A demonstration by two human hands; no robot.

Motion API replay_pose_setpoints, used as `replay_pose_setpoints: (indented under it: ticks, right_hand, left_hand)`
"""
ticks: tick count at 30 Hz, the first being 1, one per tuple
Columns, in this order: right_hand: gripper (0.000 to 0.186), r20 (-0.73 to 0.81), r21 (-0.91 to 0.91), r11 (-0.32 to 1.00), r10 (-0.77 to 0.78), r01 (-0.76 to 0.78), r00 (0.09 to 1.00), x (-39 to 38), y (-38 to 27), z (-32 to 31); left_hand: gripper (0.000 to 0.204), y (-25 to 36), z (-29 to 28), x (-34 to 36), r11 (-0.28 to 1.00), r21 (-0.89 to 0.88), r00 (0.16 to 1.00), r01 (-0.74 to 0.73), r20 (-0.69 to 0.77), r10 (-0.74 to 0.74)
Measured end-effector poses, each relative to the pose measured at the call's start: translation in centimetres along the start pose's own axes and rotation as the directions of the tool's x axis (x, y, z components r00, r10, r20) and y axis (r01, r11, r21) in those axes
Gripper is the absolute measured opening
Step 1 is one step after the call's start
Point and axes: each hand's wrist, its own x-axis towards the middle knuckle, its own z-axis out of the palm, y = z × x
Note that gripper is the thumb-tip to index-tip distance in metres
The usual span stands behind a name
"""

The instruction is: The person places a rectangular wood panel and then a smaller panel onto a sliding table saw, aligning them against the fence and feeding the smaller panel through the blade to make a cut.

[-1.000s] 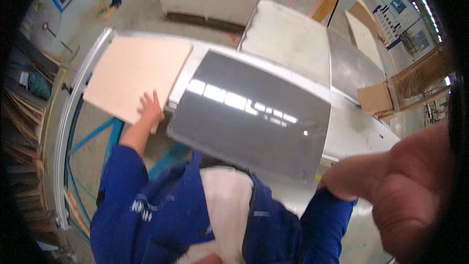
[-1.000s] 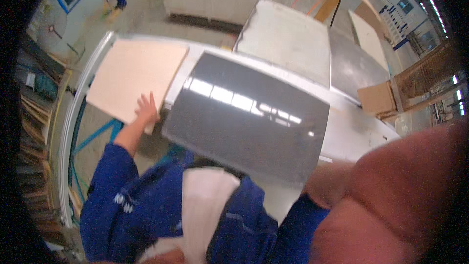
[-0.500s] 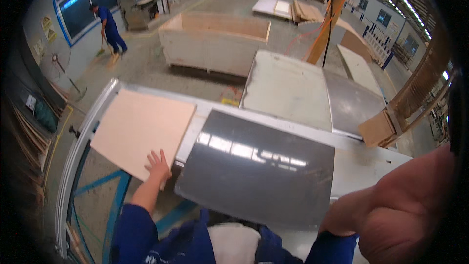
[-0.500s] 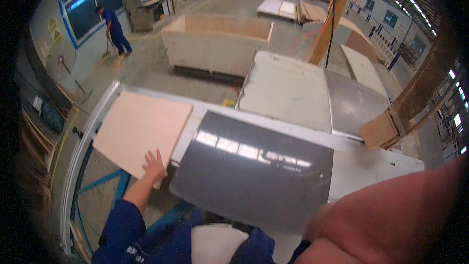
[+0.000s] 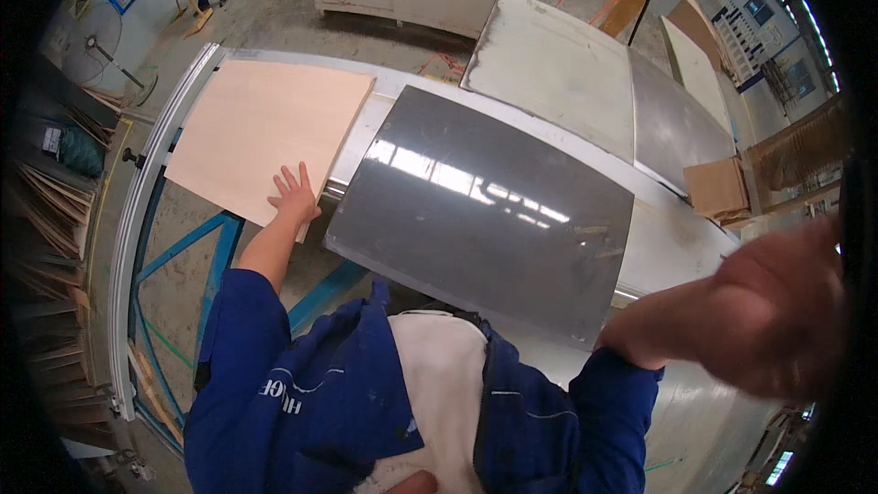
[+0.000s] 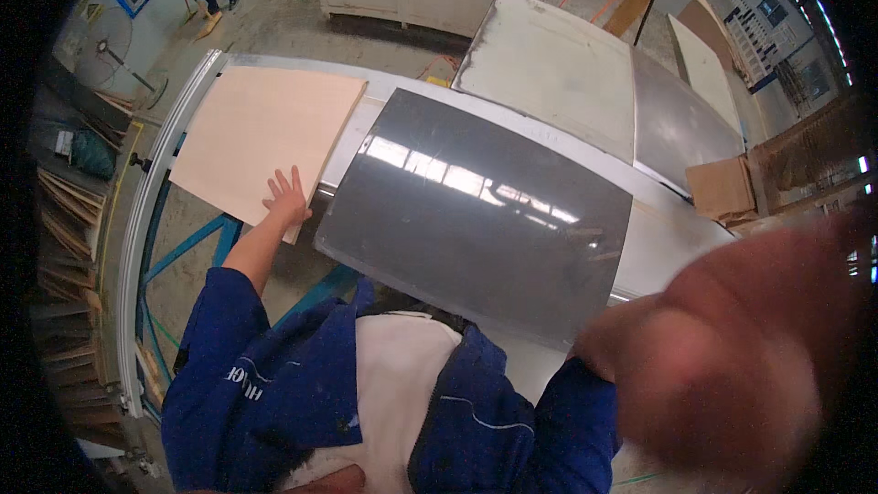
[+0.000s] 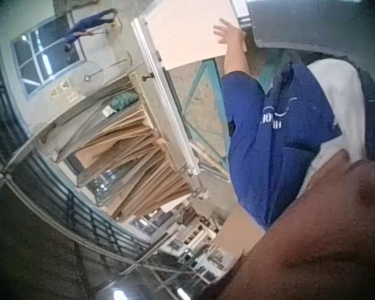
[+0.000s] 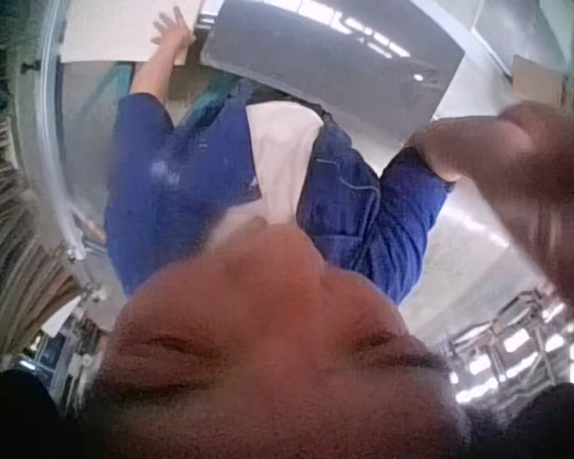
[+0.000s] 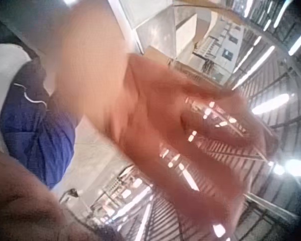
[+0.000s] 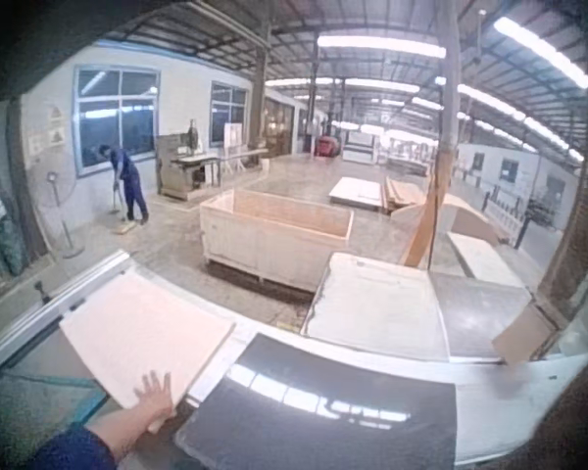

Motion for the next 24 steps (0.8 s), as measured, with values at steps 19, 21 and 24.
replay_pose_setpoints:
  ticks: [19, 21, 24]
  right_hand:
    - [0.070, 0.048, -0.715, -0.148, 0.965, -0.683, -0.260, -44.5, -17.7, -0.2]
    - [0.069, 0.018, -0.706, -0.172, 0.965, -0.687, -0.261, -44.4, -18.3, -0.8]
    - [0.063, -0.010, -0.667, -0.187, 0.970, -0.722, -0.242, -44.5, -18.7, -2.4]
  left_hand:
    - [0.135, 0.3, -0.1, 1.9, 0.996, 0.057, 0.991, 0.061, 0.116, -0.068]
    - [0.136, 0.0, 0.4, 2.5, 0.995, 0.083, 0.991, 0.058, 0.116, -0.067]
    - [0.138, -0.6, 1.2, 3.4, 0.993, 0.106, 0.993, 0.046, 0.103, -0.057]
